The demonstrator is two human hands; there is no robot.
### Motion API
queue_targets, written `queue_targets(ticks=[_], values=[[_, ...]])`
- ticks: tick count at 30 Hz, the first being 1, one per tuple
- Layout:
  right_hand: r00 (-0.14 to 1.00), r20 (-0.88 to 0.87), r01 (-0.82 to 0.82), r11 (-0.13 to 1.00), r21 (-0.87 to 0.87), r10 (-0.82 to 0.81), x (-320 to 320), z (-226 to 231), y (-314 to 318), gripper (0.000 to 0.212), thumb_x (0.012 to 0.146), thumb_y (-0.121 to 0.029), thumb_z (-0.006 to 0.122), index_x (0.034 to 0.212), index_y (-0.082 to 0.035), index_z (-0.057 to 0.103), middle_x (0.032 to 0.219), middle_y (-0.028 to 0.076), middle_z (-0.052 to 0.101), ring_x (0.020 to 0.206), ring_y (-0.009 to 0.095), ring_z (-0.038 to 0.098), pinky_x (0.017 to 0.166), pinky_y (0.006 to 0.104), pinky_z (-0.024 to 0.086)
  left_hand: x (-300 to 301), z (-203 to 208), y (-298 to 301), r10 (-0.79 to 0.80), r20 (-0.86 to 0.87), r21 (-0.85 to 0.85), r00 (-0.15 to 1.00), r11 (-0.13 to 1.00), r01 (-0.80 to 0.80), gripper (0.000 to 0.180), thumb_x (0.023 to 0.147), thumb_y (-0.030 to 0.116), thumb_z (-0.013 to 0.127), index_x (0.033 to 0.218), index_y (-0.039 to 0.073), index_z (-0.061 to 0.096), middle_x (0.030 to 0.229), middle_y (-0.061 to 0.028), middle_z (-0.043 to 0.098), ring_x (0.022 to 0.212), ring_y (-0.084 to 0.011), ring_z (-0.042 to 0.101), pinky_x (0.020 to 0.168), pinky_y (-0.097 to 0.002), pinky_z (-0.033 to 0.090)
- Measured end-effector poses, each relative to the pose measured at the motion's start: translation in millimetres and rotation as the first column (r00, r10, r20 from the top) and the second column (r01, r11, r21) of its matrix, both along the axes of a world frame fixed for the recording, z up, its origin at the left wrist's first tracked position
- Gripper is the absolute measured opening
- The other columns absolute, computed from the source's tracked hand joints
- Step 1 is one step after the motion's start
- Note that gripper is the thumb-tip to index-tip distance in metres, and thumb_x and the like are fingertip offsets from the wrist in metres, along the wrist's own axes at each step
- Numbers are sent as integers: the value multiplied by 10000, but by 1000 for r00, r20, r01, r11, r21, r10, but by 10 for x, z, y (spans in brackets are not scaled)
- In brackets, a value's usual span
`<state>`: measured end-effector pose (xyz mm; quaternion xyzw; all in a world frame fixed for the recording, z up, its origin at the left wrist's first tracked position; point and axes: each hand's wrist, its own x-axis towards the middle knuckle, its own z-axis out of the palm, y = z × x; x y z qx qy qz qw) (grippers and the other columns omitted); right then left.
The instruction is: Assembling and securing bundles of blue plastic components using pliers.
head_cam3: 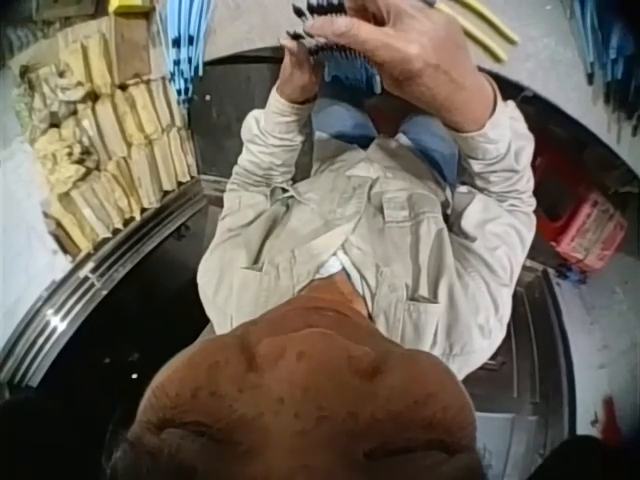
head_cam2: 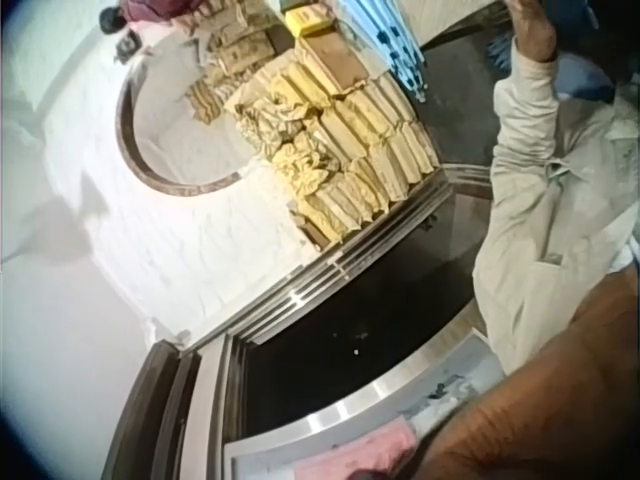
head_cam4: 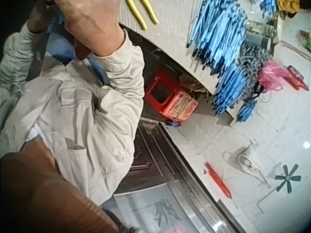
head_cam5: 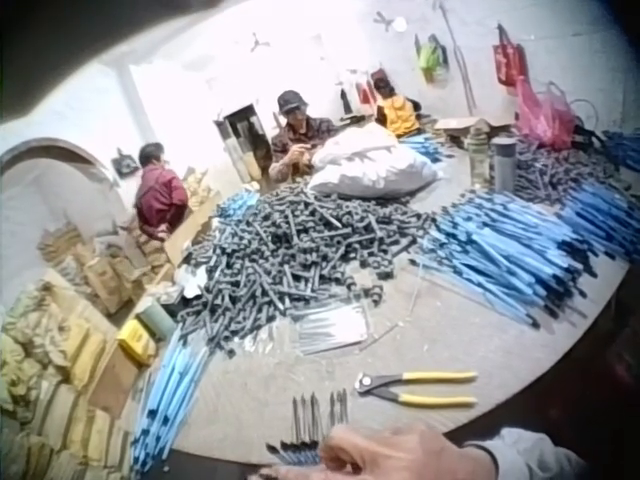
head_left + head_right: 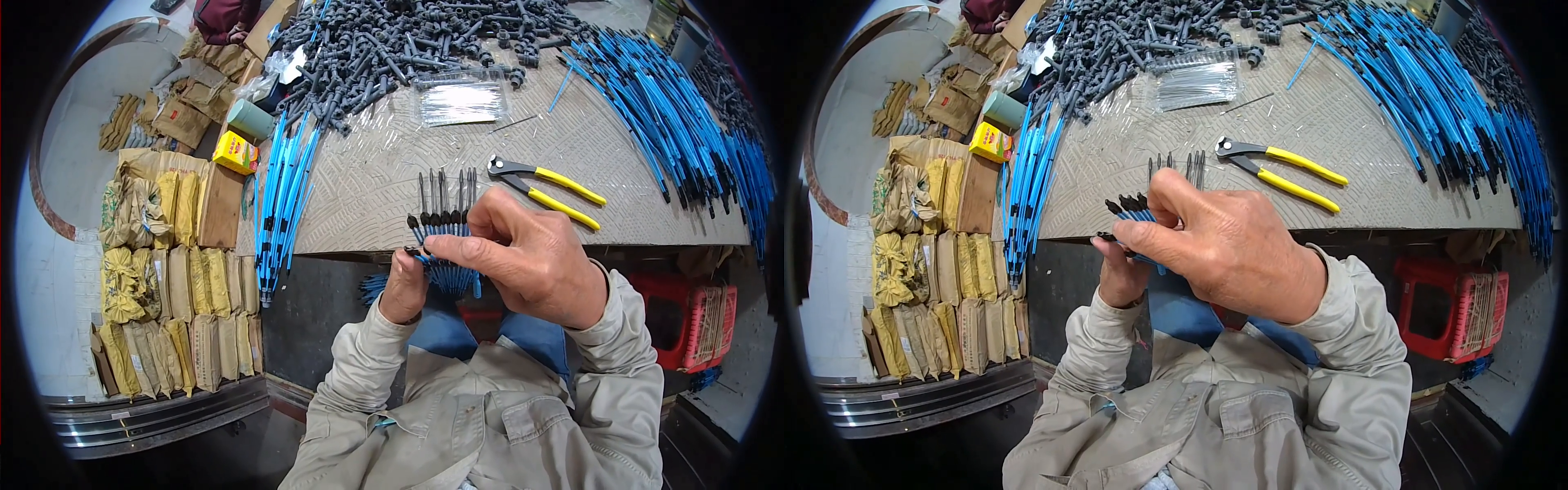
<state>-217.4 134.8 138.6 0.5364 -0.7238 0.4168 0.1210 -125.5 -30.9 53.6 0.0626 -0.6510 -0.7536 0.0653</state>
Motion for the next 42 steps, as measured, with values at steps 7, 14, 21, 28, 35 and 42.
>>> queue_targets(ticks=[7,14,21,28,35,42], values=[[998,-53,41,999,-36,-43,64,11,15,292,691,4,635,967,-83,674,747,39,460,531,124,395,419,232,313,10,29,-46,-147,-51,-89,988,986,142,975,736,807,199,1130,3,583,1141,-132,592,1055,-226,551,903,-336,435],[989,88,-113,991,-65,119,10,-27,36,324,691,13,621,1006,-61,647,791,62,488,556,152,436,467,250,375,-57,54,17,-179,-325,32,928,979,200,541,814,458,658,1041,-32,629,1001,-102,664,881,-174,626,789,-267,493],[997,-72,-15,996,-91,8,63,40,-107,357,719,37,579,1066,-41,613,896,93,550,694,192,536,603,265,450,-30,-56,8,-119,-113,-146,986,984,102,306,762,131,736,1025,-5,657,1003,-99,674,844,-147,627,787,-238,493],[987,-33,-145,965,219,156,-586,-885,-354,458,806,-98,559,1260,-144,517,1329,51,484,1197,224,470,1009,349,361,-65,164,0,-250,-131,21,959,967,255,243,783,-2,665,1024,22,676,1033,-113,671,872,-143,633,807,-227,488],[965,-22,-215,839,500,260,-542,-899,-438,434,865,-234,542,1297,-239,502,1433,-4,375,1339,205,317,1113,408,233,-15,-99,-54,-283,-224,44,933,953,300,246,779,-1,669,1024,16,677,1054,-124,665,916,-151,631,816,-231,488],[880,474,-60,980,187,-37,-1493,-287,-686,231,833,-140,596,1046,-106,676,1214,68,593,993,232,622,779,301,528,-85,14,-91,-297,-249,89,922,941,328,246,780,11,673,1026,0,670,1060,-116,664,907,-144,627,808,-227,484]])
